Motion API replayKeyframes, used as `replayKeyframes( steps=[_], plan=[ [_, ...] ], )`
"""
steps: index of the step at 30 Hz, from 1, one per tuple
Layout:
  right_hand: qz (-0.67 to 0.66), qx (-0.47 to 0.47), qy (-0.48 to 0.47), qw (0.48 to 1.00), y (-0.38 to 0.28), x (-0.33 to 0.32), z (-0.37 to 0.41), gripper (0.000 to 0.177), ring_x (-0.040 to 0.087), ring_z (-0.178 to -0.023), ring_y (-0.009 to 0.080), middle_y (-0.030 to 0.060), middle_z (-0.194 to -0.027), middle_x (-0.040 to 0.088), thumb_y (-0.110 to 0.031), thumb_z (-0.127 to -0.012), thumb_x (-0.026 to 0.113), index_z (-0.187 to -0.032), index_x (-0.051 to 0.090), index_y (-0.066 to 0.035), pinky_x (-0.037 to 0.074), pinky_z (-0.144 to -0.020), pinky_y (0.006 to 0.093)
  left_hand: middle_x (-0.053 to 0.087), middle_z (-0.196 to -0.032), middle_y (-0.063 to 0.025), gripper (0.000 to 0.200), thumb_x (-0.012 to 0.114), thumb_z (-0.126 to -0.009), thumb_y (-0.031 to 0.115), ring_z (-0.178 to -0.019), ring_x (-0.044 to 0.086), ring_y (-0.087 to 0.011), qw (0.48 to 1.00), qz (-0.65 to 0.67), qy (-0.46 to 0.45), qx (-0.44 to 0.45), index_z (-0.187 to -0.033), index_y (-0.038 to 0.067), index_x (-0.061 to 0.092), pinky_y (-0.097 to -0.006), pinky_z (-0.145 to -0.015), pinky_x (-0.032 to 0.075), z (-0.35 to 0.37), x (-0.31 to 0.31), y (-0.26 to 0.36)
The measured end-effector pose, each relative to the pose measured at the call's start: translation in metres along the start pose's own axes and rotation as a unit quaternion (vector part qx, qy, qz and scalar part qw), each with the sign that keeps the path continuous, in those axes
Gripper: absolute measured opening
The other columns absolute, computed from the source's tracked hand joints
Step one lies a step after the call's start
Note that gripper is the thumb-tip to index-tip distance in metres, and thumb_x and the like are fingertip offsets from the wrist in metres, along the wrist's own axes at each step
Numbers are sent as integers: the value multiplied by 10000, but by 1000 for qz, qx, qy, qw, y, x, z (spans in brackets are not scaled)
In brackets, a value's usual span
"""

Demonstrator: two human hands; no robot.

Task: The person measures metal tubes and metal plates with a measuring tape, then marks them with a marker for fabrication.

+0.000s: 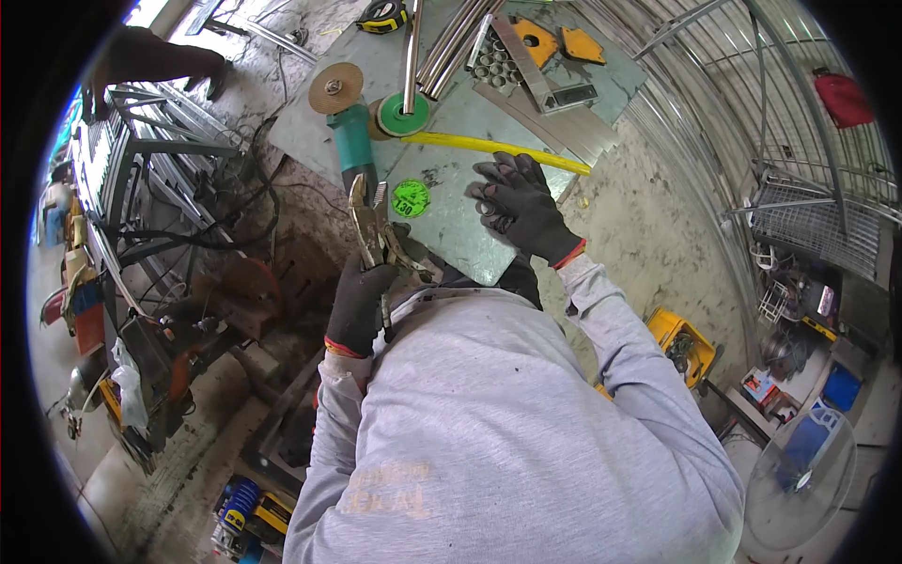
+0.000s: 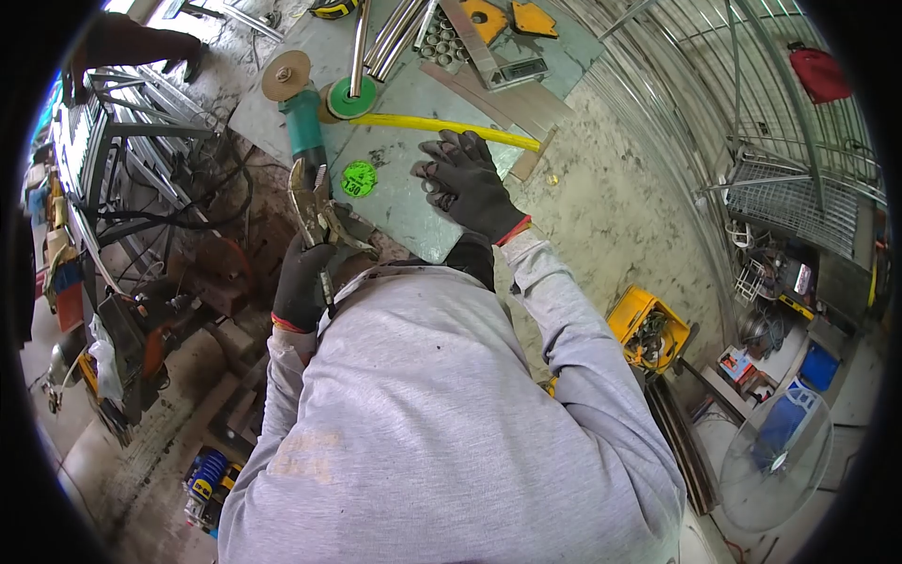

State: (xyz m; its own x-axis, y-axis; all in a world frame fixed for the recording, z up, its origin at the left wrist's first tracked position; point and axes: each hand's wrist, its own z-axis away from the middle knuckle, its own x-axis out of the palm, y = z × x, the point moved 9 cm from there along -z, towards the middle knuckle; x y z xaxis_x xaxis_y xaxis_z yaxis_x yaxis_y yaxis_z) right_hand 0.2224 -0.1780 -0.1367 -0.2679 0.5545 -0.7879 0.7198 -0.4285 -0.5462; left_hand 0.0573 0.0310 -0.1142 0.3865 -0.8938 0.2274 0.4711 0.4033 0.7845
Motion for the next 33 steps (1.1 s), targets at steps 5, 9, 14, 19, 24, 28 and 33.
replayKeyframes(
  steps=[5,9,14,19,24,28,33],
  plan=[
    [-46,13,-17,999,6,-2,2,333,482,-1474,337,53,-1484,630,-169,-840,758,-1173,754,-182,312,-1258,523,695,-1219,-77,412,600,-931,72,-1085,656,-174,986,-134,-49,90,-1327,-40,630,-317,-960,531,-6,-6,-3],
    [-41,19,12,999,10,1,5,306,500,-1461,330,49,-1459,647,-168,-841,760,-1146,754,-172,320,-1254,518,682,-1240,-81,437,609,-930,85,-1100,653,-183,998,-52,-28,14,-1347,-45,616,-321,-995,522,-6,2,-3],
    [-58,54,31,996,17,2,8,242,587,-1378,346,133,-1385,688,-168,-822,802,-1047,745,-99,401,-1214,518,672,-1258,-88,485,619,-929,105,-1118,651,-187,999,-38,-7,-3,-1389,-47,586,-317,-1034,511,-7,1,-6],
    [-7,25,65,998,19,6,12,231,617,-1272,353,132,-1282,684,-194,-805,772,-1009,715,-101,409,-1194,526,669,-1231,-80,449,614,-931,100,-1089,648,-172,999,-41,-14,-4,-1355,-46,601,-306,-997,521,-5,10,1],
    [-17,29,69,997,21,8,11,221,622,-1248,371,140,-1242,687,-211,-805,762,-980,696,-93,405,-1194,540,674,-1190,-71,420,611,-931,98,-1047,649,-158,996,-82,-24,11,-1325,-47,613,-298,-960,529,-7,14,6],
    [-41,28,69,996,15,2,8,201,620,-1225,394,150,-1203,679,-190,-810,744,-971,677,-89,403,-1195,546,686,-1191,-78,423,605,-924,81,-1051,662,-167,999,-43,-20,-16,-1327,-49,612,-291,-960,532,-9,14,1],
    [7,28,71,997,15,4,11,236,631,-1236,381,139,-1216,686,-192,-845,772,-1038,696,-81,424,-1185,541,699,-1321,-150,554,581,-880,30,-1224,670,-253,999,-32,-31,-26,-1425,-66,587,-359,-1078,493,-19,4,-16]
  ],
)
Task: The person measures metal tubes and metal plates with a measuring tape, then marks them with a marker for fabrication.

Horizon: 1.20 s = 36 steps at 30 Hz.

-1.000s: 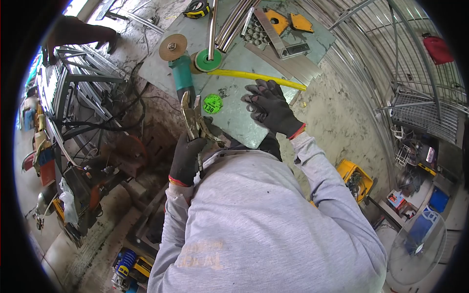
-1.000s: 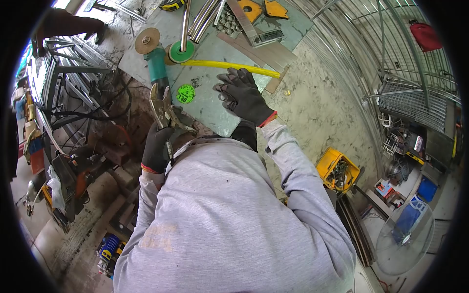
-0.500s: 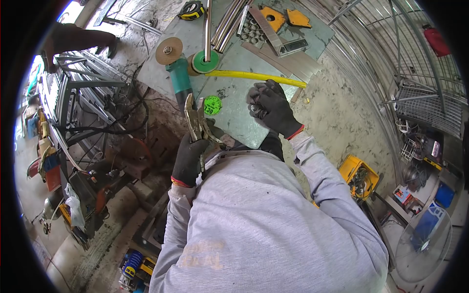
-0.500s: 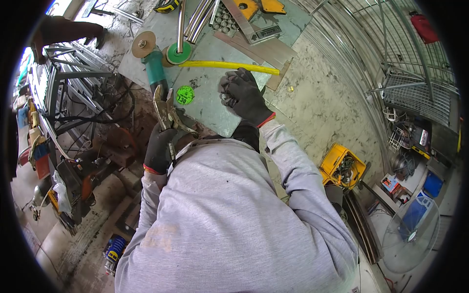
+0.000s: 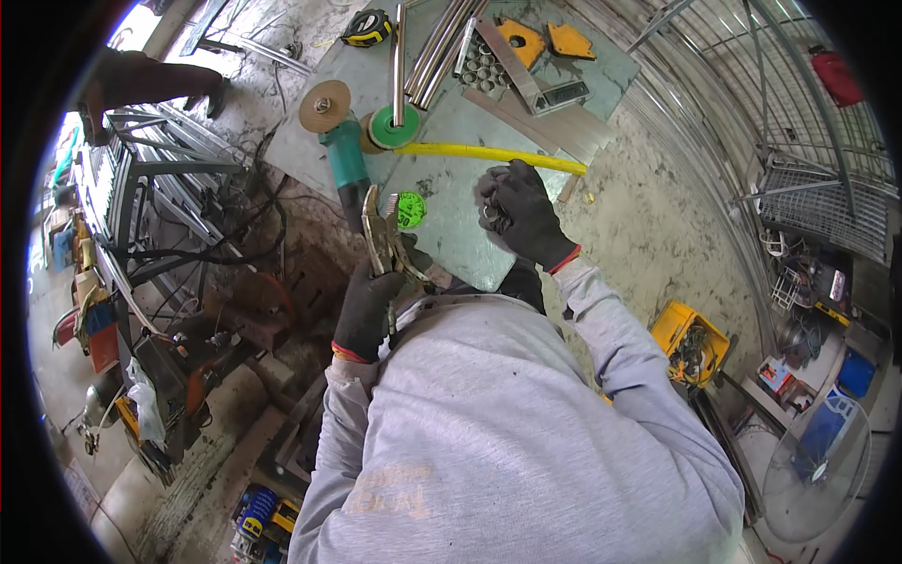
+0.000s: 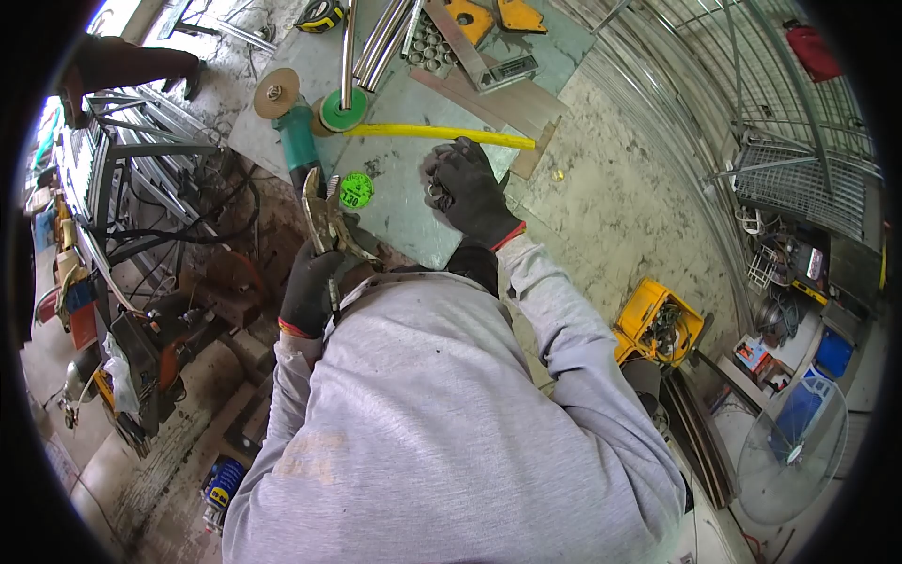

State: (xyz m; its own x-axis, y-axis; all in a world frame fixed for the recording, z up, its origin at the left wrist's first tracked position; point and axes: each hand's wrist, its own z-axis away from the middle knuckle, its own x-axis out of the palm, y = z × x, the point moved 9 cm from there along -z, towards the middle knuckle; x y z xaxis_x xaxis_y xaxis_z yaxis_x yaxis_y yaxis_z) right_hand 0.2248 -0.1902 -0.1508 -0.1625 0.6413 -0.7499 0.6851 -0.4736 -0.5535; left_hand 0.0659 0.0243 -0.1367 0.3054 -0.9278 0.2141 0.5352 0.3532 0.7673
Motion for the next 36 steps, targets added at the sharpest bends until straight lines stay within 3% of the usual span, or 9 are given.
replayKeyframes(
  steps=[8,15,17,18,19,22,24,31,36],
  plan=[
    [-10,15,-6,1000,-19,-10,-10,326,617,-1294,333,122,-1241,680,-195,-817,805,-1112,701,-101,388,-1220,517,703,-1082,-35,478,635,-907,81,-895,626,-125,981,-187,0,61,-1377,-8,614,-291,-826,521,-10,5,14],
    [-52,102,78,990,1,-16,16,368,658,-1227,301,117,-1246,706,-84,-854,781,-1210,687,-81,498,-1116,463,685,-1182,-56,500,626,-960,105,-1024,638,-148,986,-139,-46,83,-1448,14,567,-317,-917,535,-25,41,37],
    [-403,337,132,841,31,-18,37,294,691,-1143,218,106,-1210,728,-22,-927,722,-1215,670,-40,562,-1011,374,709,-1053,-152,590,685,-850,98,-939,682,-249,944,-268,-12,192,-1429,35,594,-359,-847,538,-30,63,65],
    [-406,312,170,842,33,-30,38,241,674,-937,105,24,-1086,727,6,-962,699,-1198,663,-22,567,-807,254,705,-1062,-202,549,696,-814,110,-927,695,-372,895,-358,-2,266,-1358,65,637,-437,-829,547,-31,82,84],
    [-406,312,175,841,34,-38,42,241,674,-937,105,24,-1086,727,6,-962,699,-1198,663,-22,567,-807,254,705,-1062,-202,549,696,-814,110,-927,695,-372,893,-361,-5,268,-1358,65,637,-437,-829,547,-44,93,86],
    [-449,401,167,781,46,-35,66,218,685,-938,133,60,-1072,724,-18,-963,720,-1164,638,-4,580,-823,292,700,-1054,-153,455,750,-806,194,-984,683,-355,732,-620,-2,281,-1229,51,662,-478,-844,530,-85,135,79],
    [-380,392,177,819,52,-43,78,217,669,-934,124,37,-1037,711,-6,-931,732,-1130,647,-26,555,-835,282,697,-1031,-149,399,786,-779,289,-991,656,-391,646,-662,64,376,-1108,89,681,-528,-874,477,-96,158,86],
    [-432,394,214,783,50,-42,111,246,626,-969,91,-5,-1060,669,-61,-987,721,-1225,664,-41,520,-854,251,681,-1026,-124,522,825,-780,471,-1010,631,-345,587,-723,99,351,-1116,95,689,-513,-963,408,-146,182,85],
    [-441,397,197,781,39,-55,106,348,631,-1033,121,20,-1109,677,-45,-934,718,-1279,678,-18,520,-935,275,686,-973,-144,468,842,-799,499,-932,667,-355,605,-680,137,390,-974,87,706,-492,-837,483,-153,170,142]
  ],
)
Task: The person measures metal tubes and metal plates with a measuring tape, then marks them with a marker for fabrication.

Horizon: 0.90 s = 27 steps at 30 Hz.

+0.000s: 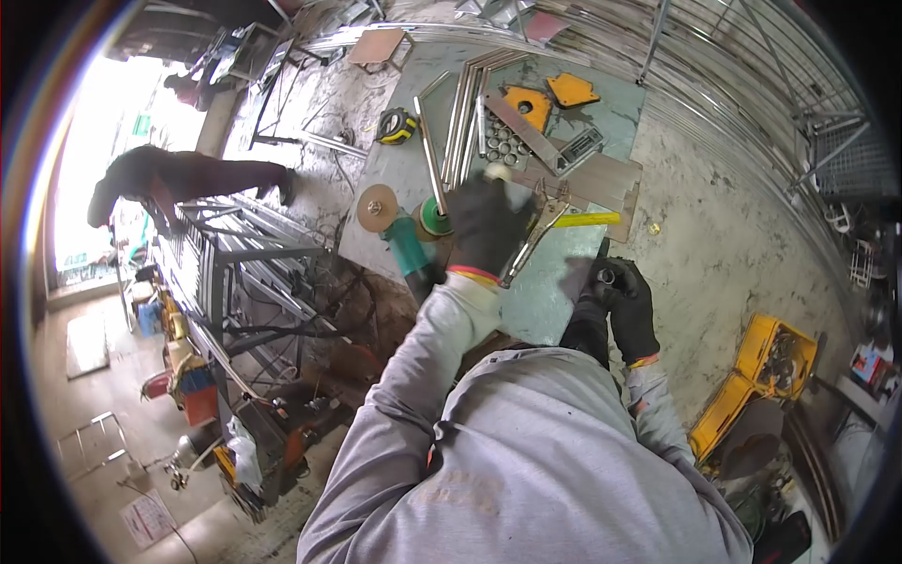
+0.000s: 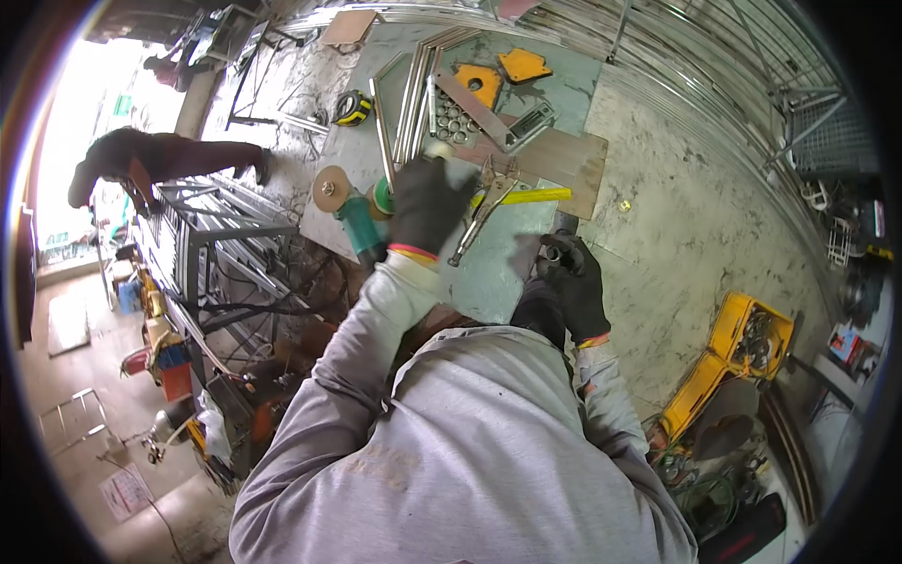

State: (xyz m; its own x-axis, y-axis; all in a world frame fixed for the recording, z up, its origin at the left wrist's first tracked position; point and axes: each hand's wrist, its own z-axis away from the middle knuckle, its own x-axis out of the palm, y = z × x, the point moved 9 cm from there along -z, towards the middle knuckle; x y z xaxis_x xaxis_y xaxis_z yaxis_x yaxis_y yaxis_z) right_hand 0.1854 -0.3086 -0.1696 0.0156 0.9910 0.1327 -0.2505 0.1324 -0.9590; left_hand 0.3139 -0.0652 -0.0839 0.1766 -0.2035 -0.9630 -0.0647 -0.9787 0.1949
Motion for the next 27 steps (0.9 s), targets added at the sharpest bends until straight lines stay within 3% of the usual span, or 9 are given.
replayKeyframes(
  steps=[4,6,9,11,17,19,20,25,27],
  plan=[
    [98,-11,-53,994,-19,12,-6,383,648,-1083,138,51,-1147,701,-48,-887,740,-1266,704,-11,534,-959,298,715,-1125,-173,563,759,-869,544,-1019,718,-373,986,-81,51,-133,-1198,94,675,-501,-862,577,-71,17,-107],
    [28,-12,-68,997,18,10,-15,386,662,-1115,169,77,-1201,705,-58,-887,752,-1268,706,-13,536,-976,320,697,-1308,-215,690,736,-881,596,-1183,691,-402,972,-48,-75,-219,-1330,78,656,-515,-979,560,-96,63,-175],
    [-108,-14,-86,990,-7,24,-14,509,664,-1199,187,78,-1282,693,59,-836,787,-1320,650,-21,530,-1025,325,737,-1185,-299,479,725,-886,392,-1150,710,-446,950,-19,-173,-260,-1166,3,743,-517,-1006,552,-105,90,-199],
    [9,-102,-101,990,-8,21,-15,475,681,-1144,179,66,-1254,694,37,-888,772,-1334,626,-35,552,-979,312,741,-1147,-307,456,714,-842,377,-1124,718,-454,955,-44,-168,-240,-1092,1,782,-519,-974,562,-113,82,-195],
    [123,-84,-94,984,-29,22,-10,384,701,-1053,199,64,-1148,696,32,-825,831,-1168,673,-35,555,-935,313,775,-1036,-262,410,735,-835,374,-1024,762,-391,957,-65,-214,-184,-1026,15,785,-466,-885,596,-123,93,-219],
    [121,-95,-97,983,-40,26,-12,377,700,-1039,198,68,-1131,695,21,-828,831,-1165,675,-36,557,-917,322,776,-881,-179,315,729,-882,324,-862,763,-283,896,232,-292,-242,-939,18,773,-396,-775,602,-115,106,-225],
    [120,-106,-102,982,-43,28,-12,369,700,-1025,198,71,-1113,695,11,-831,832,-1163,678,-38,560,-899,332,756,-893,-118,247,697,-950,256,-798,711,-194,782,438,-286,-338,-987,15,739,-335,-705,583,-104,116,-233],
    [136,-125,-135,974,-43,34,-20,342,712,-1012,231,88,-1107,717,-35,-833,837,-1139,685,-42,566,-889,351,721,-1175,-138,392,642,-1065,258,-997,720,-241,690,671,-122,-244,-1328,-27,592,-368,-876,612,-45,2,-121],
    [188,-157,-150,958,-44,40,-17,337,709,-1001,225,85,-1112,714,-10,-834,820,-1141,685,-41,574,-868,356,726,-1192,-150,425,653,-1067,273,-1019,730,-256,794,592,-98,-103,-1356,-31,581,-392,-889,614,-9,-50,-73]
  ],
)
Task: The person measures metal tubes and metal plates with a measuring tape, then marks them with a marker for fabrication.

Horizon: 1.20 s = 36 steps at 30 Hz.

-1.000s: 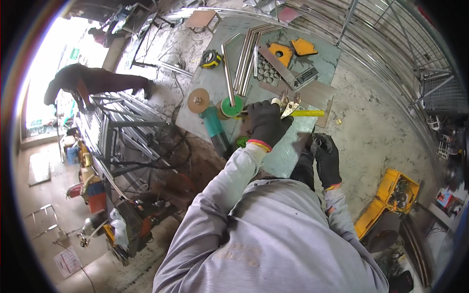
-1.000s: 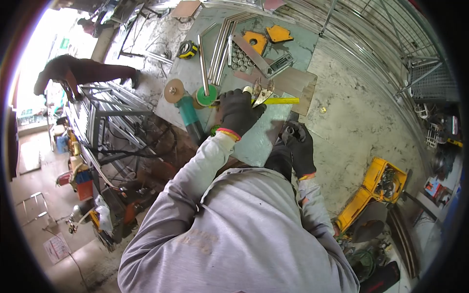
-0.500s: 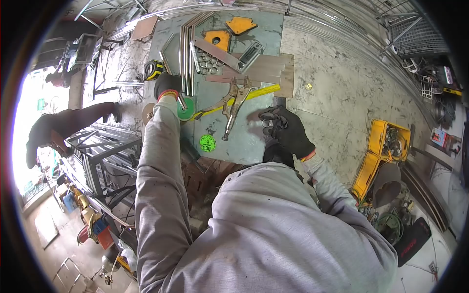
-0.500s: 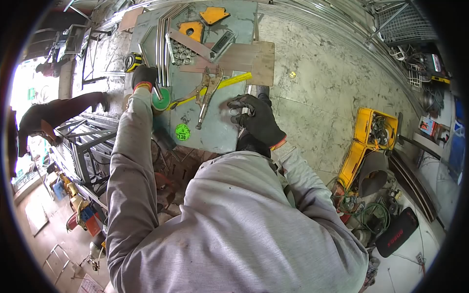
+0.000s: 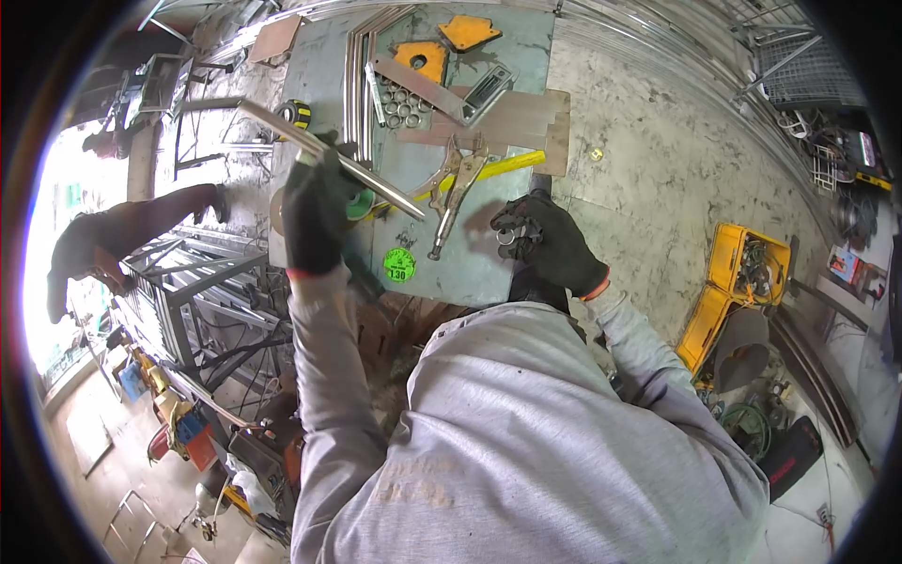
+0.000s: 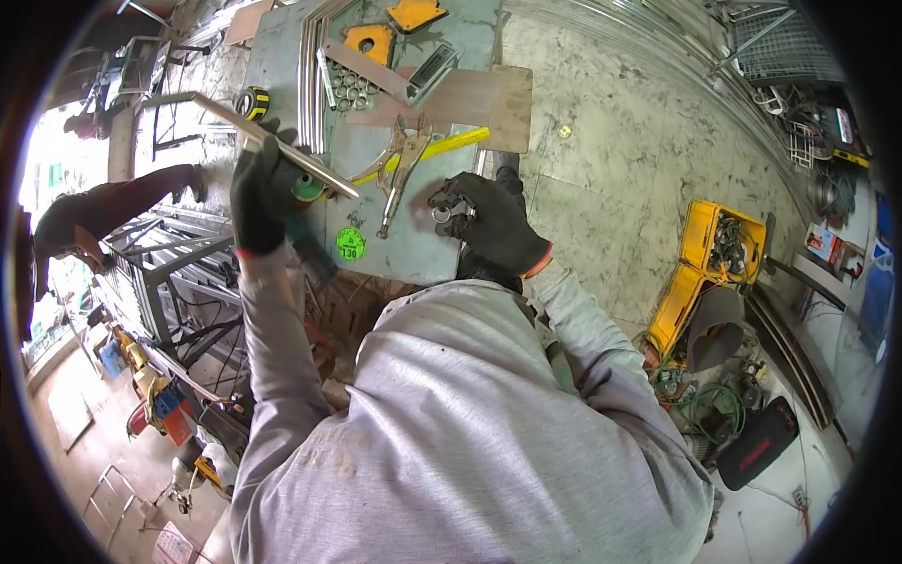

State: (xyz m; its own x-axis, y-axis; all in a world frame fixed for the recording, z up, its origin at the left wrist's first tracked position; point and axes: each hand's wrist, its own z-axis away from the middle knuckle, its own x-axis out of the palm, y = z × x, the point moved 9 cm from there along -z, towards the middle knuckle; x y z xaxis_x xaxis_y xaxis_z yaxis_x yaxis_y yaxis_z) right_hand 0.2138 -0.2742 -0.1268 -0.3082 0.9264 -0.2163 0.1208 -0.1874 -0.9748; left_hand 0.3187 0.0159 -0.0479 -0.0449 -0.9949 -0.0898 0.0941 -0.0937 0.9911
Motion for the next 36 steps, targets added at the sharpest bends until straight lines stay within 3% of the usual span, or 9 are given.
replayKeyframes(
  steps=[2,9,12,17,20,26,28,32,36],
  plan=[
    [37,-25,24,999,5,4,1,325,713,-982,266,99,-1085,720,-34,-831,830,-1121,684,-42,574,-864,363,735,-1169,-153,428,655,-1071,269,-996,737,-257,980,189,29,-48,-1357,-44,591,-425,-915,605,44,16,4],
    [82,-18,-6,996,-46,19,-14,357,709,-1033,283,90,-1100,738,-58,-787,877,-1092,691,-56,574,-921,375,680,-1308,-165,453,696,-1038,227,-1112,702,-310,976,167,130,46,-1404,-8,572,-450,-974,575,151,12,32],
    [151,-125,-20,980,-77,33,-19,365,685,-1122,283,70,-1132,749,-64,-774,896,-1078,693,-62,575,-953,385,665,-1339,-163,447,696,-1016,183,-1145,687,-324,975,121,123,140,-1399,-12,573,-476,-989,567,169,2,51],
    [89,-142,-44,985,-108,50,-26,381,654,-1190,323,56,-1126,761,-47,-758,908,-1080,707,-66,551,-1021,425,716,-1232,-205,483,583,-901,-203,-1117,727,-308,976,125,99,147,-1355,-36,584,-430,-972,585,186,12,61],
    [109,-178,-67,976,-120,58,-26,366,665,-1160,329,70,-1147,735,-126,-759,873,-1097,736,-105,517,-1050,456,705,-1261,-215,489,643,-896,-141,-1156,716,-389,972,183,85,120,-1362,0,601,-550,-1039,564,193,13,45],
    [105,-186,-71,974,-132,64,-24,387,670,-1129,325,75,-1153,732,-144,-744,894,-1094,737,-103,525,-1019,444,681,-1310,-190,468,649,-939,-104,-1189,704,-314,985,161,23,57,-1399,-61,574,-425,-1018,560,192,16,48],
    [85,-168,-68,980,-137,62,-24,387,673,-1117,323,74,-1140,734,-142,-742,897,-1091,737,-100,528,-1007,442,692,-1295,-176,455,698,-937,-62,-1150,708,-261,992,108,-22,-60,-1381,-61,598,-383,-983,577,186,27,40],
    [36,-166,-61,984,-135,60,-23,377,682,-1075,321,70,-1094,742,-143,-750,907,-1082,736,-93,542,-972,436,792,-1095,-82,408,848,-887,83,-975,737,-147,999,-11,14,51,-1267,5,722,-308,-867,592,179,33,62],
    [30,-158,-46,986,-140,57,-20,367,688,-1060,317,68,-1077,748,-133,-758,910,-1077,732,-91,550,-954,428,796,-1138,-112,351,799,-866,-39,-1008,748,-183,998,-38,6,45,-1211,-11,738,-329,-910,602,178,38,60]
  ],
)
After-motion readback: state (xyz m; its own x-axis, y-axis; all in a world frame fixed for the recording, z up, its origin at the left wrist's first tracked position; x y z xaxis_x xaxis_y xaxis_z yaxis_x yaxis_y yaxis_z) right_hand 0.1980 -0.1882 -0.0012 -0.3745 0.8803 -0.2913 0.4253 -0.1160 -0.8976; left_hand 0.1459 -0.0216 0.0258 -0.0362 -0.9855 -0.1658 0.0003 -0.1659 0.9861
